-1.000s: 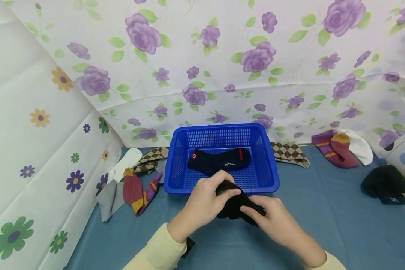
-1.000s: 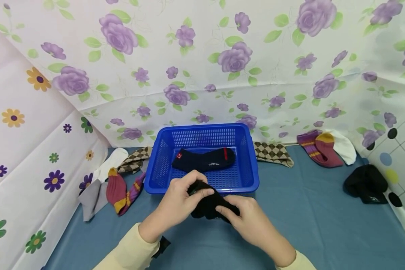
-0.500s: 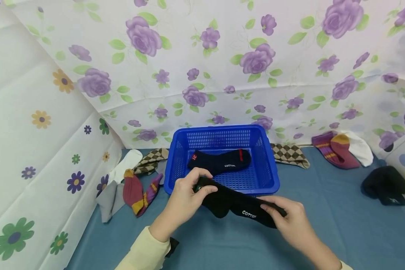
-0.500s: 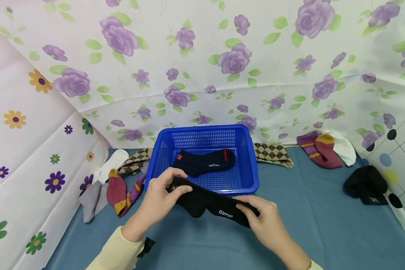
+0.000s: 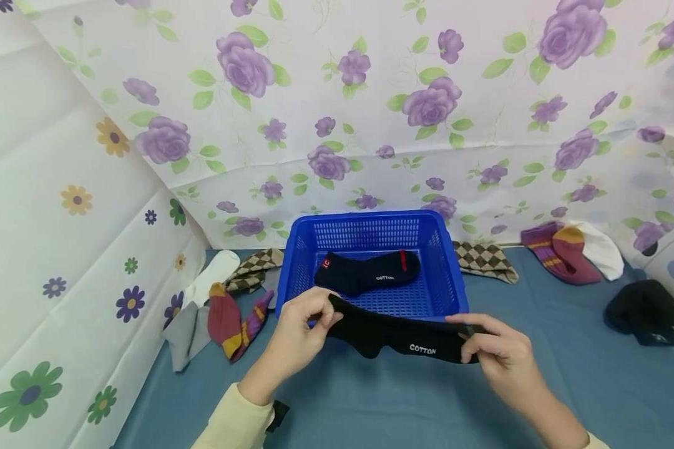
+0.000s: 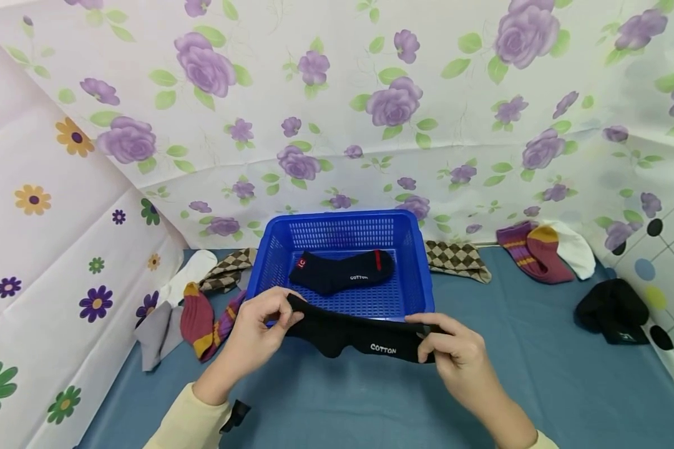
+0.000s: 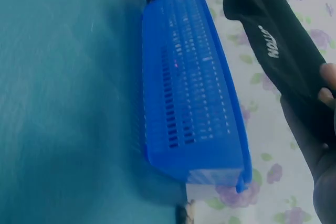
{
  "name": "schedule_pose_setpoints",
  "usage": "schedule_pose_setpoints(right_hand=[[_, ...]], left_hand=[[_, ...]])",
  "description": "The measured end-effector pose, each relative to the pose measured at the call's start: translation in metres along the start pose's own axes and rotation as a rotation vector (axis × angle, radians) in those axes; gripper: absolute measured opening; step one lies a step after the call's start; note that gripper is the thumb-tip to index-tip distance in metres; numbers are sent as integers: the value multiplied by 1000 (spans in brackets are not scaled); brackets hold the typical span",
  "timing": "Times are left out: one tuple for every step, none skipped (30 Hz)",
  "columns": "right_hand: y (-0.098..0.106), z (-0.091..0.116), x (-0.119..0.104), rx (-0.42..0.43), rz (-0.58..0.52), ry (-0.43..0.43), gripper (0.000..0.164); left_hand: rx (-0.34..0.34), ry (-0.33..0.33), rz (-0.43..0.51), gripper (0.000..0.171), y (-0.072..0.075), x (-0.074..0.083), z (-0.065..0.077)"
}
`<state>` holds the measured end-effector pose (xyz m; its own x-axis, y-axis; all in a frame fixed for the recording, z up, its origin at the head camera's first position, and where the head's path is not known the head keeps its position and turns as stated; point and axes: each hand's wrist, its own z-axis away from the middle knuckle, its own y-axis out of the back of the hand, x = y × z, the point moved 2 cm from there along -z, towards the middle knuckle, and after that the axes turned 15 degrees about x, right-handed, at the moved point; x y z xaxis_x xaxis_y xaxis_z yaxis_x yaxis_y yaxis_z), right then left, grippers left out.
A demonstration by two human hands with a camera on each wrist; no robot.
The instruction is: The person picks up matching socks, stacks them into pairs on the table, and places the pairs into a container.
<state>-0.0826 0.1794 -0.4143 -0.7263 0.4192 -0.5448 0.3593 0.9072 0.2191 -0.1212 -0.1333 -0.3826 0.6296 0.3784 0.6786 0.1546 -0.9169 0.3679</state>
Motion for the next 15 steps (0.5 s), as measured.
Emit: schedule_pose_setpoints(right_hand=[[1,-1,0,-18,24,4,58],[3,-2,0,-34,52,7,56],[4,-2,0,-50,85,8,55],[5,-2,0,-61,119,9,53],[6,-3,0,-71,145,8,52],[6,-3,0,-76,163,7,52],[7,-2,-1,-81,177,3,53],[7,-2,-1,-84,186,-1,52],[8,-2,-1,-88,192,-7,51],[8,-1,-1,-92,195,-13,50],[9,-1,-1,-98,197,-21,49],[9,-1,-1,-105,196,-29,48],[10,-1,-1,-114,198,-36,49],[11,-1,-1,-126,205,-52,49],[12,-2,-1,-144,219,-74,51]], left_hand=[[1,0,-10,25,0,-1,1],[-2,5,-15,24,0,-1,2],[-8,16,-21,23,0,-1,2],[-11,28,-37,21,0,-1,3],[-12,37,-56,18,0,-1,4],[-12,47,-69,15,0,0,5],[-12,55,-77,15,-1,0,6],[-8,58,-87,15,-1,0,7],[1,60,-97,15,-1,1,7],[10,60,-108,15,-2,1,8],[18,61,-118,15,-2,2,8],[26,62,-128,15,-2,2,8],[31,66,-138,15,-2,3,9],[35,74,-147,15,-2,3,9],[40,85,-154,15,-2,3,9]])
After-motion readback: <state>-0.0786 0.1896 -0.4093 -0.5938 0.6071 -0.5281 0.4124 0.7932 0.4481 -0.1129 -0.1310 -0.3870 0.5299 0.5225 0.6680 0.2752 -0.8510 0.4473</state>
